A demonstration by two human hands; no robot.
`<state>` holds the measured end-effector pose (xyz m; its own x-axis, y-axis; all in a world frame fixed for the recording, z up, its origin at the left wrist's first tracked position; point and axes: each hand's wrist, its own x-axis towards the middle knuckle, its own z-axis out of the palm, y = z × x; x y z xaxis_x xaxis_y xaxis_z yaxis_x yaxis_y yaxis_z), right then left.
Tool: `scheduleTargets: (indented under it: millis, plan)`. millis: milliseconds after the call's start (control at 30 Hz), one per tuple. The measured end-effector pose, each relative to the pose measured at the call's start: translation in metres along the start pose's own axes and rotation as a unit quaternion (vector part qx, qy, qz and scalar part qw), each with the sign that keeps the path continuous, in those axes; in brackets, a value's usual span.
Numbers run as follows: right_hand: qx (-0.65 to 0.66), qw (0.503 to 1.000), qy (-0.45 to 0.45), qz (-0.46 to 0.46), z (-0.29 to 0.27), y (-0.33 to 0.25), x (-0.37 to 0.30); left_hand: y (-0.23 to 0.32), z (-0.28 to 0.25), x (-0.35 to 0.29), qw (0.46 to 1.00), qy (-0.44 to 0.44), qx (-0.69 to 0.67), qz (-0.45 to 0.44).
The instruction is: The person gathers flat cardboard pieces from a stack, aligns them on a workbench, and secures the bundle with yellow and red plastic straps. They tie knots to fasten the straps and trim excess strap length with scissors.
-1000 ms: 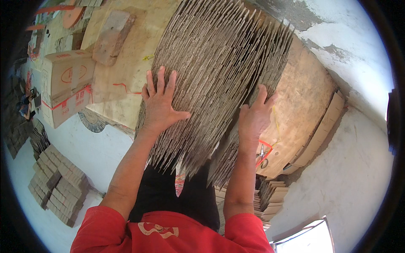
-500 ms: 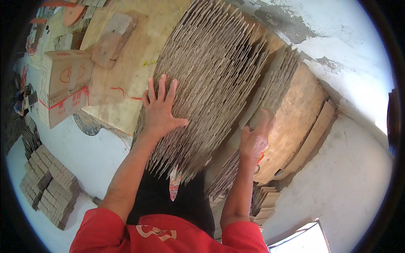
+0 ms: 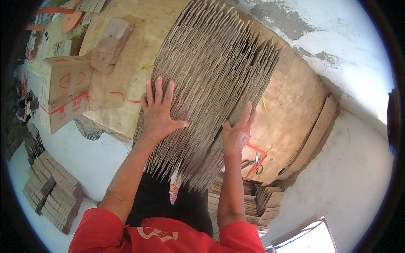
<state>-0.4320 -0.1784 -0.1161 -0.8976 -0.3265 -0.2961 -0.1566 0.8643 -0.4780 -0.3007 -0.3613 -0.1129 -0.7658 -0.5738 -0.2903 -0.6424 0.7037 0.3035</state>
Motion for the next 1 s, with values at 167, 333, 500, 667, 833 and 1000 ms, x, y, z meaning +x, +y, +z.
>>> scheduleTargets:
  millis: [167, 333, 500, 667, 833, 1000]
  plan:
    - [0.145, 0.989, 0.030, 0.022, -0.001, 0.013, -0.002, -0.027, -0.006, 0.004, 0.972, 0.059, -0.224, -0.042]
    - [0.387, 0.915, -0.096, 0.064, 0.012, 0.062, 0.003, -0.074, -0.004, 0.034, 0.871, -0.111, -0.463, -0.119]
    - [0.558, 0.809, -0.115, 0.145, 0.038, 0.076, -0.003, -0.048, 0.022, 0.020, 0.831, -0.129, -0.522, -0.141]
    - [0.635, 0.747, -0.132, 0.145, 0.052, 0.113, -0.015, -0.062, 0.041, 0.014, 0.777, -0.170, -0.592, -0.132]
    - [0.751, 0.623, -0.134, 0.170, 0.071, 0.156, 0.001, -0.065, 0.050, 0.022, 0.612, -0.124, -0.750, -0.219]
    - [0.734, 0.639, -0.143, 0.181, 0.097, 0.148, -0.019, -0.069, 0.071, 0.023, 0.678, -0.102, -0.653, -0.321]
